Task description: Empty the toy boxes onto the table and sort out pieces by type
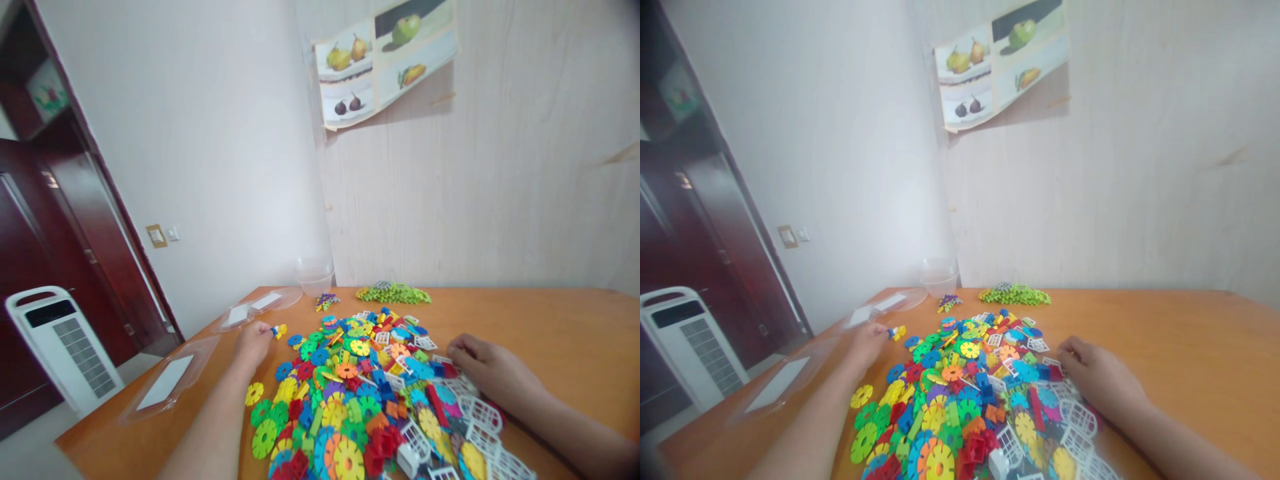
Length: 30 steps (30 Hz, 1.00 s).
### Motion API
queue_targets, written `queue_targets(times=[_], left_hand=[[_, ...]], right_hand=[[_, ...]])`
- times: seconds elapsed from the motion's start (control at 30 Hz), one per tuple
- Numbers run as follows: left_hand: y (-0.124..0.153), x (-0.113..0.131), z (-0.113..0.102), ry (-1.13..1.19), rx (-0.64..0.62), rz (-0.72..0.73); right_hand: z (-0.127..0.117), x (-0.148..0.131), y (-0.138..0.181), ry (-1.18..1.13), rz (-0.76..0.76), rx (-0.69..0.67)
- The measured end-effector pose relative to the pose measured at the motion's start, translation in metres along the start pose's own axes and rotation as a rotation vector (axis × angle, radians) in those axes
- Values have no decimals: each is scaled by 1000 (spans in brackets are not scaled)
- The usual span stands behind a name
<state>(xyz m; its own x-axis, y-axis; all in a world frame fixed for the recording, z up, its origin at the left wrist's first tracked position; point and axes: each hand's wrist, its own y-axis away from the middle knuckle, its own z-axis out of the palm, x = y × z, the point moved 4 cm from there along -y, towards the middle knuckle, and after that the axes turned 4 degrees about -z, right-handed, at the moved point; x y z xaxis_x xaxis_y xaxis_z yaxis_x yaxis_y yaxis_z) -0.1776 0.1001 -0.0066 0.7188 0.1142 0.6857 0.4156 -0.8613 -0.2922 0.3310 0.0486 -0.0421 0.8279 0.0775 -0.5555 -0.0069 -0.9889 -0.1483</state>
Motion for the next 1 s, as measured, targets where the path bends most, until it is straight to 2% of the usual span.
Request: queue_targets(times=[0.2, 0.47, 1.0], left_hand=[[-1, -19, 5, -94, -6, -78], [-4, -16, 0, -132, 34, -101], [-2, -16, 12, -30, 13, -145]], right_hand=[[1, 3, -2, 4, 14, -1], [0, 1, -1, -5, 8, 18], [0, -2, 0, 9, 0, 18]])
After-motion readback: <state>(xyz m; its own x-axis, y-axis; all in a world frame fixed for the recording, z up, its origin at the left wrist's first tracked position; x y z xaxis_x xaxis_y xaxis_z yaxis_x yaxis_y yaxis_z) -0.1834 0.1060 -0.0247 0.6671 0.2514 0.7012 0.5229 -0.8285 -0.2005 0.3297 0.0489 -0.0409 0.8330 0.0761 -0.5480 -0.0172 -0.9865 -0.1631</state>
